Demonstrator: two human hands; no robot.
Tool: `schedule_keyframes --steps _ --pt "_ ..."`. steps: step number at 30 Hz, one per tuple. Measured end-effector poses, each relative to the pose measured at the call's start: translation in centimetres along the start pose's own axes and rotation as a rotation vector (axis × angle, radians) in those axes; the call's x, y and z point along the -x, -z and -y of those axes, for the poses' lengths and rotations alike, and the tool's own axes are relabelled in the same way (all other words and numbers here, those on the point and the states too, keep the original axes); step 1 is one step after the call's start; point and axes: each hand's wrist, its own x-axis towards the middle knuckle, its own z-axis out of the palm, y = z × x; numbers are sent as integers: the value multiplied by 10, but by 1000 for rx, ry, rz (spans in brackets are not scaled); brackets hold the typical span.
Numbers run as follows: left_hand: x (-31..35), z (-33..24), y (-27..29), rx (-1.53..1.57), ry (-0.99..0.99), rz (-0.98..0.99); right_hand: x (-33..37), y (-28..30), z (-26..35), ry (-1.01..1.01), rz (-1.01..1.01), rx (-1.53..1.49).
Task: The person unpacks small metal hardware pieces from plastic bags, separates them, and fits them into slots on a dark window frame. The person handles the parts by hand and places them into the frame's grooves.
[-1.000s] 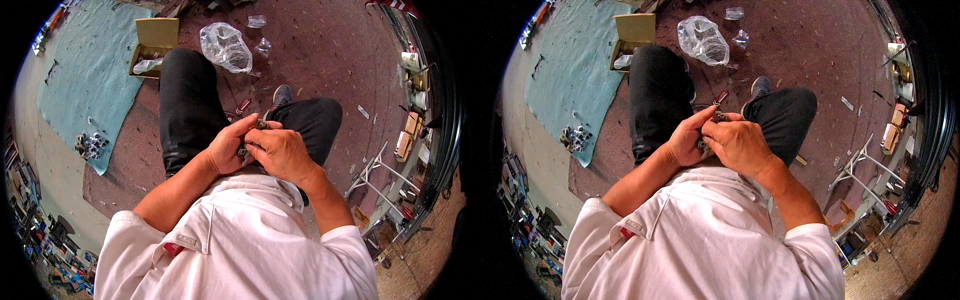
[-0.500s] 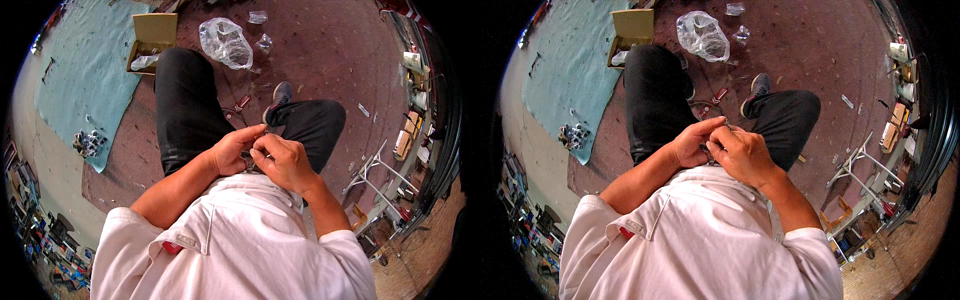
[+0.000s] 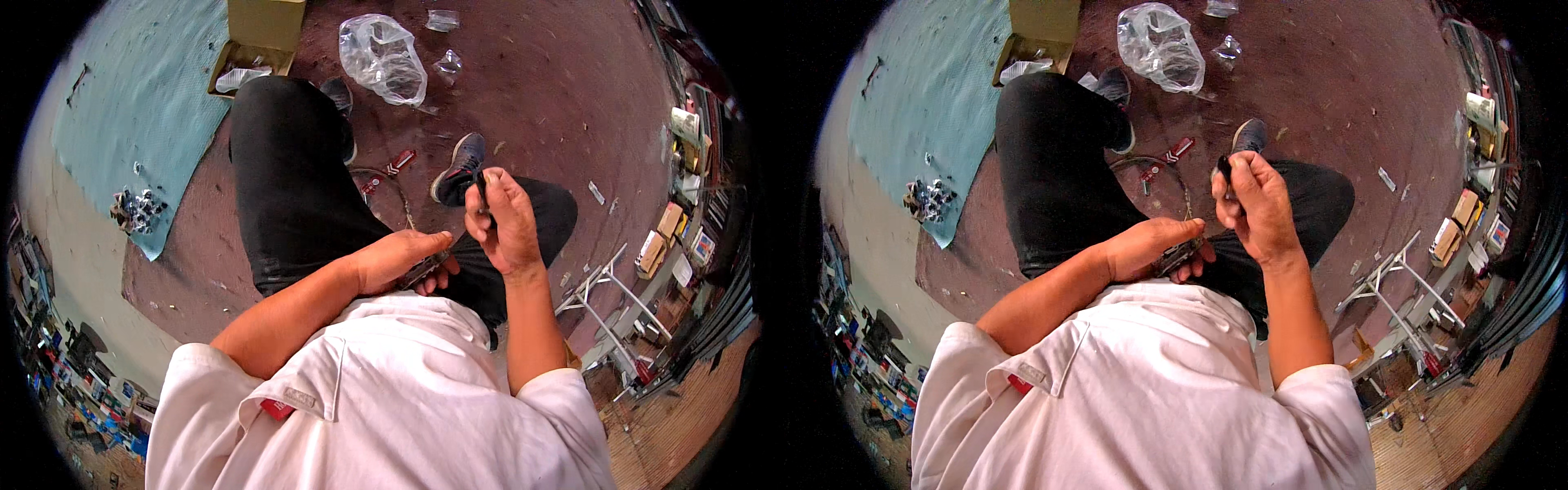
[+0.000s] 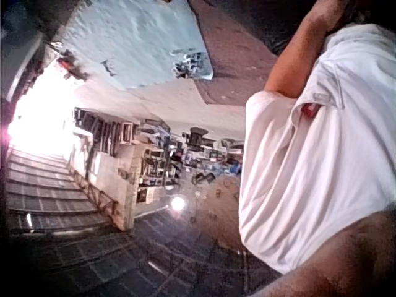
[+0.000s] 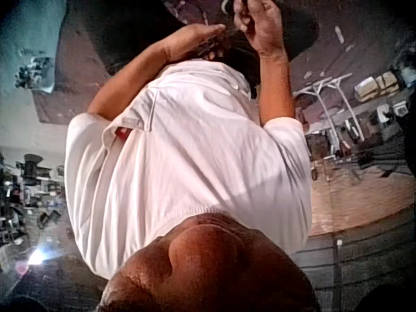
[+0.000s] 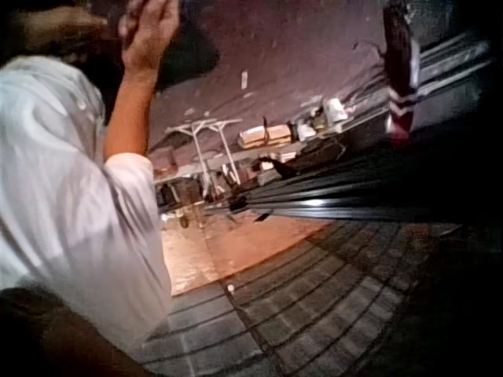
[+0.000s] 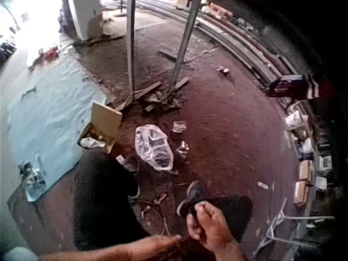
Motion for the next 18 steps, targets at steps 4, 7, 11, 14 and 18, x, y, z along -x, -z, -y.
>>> schedule_keyframes --steps 4,7,11,14,18 --pt "7 -2 2 25 34 -76 -45 23 -19 -91 -87 -107" --pt "5 2 10 71 39 -65 -78 46 -42 -121 -143 -109" --pt "5 2 15 132 61 -103 -117 82 -77 -226 -215 -108" --pt "4 0 18 212 110 -138 -140 100 -97 -316 -260 -82" --pt "0 -2 30 315 127 -138 -174 111 -113 -402 -340 1"
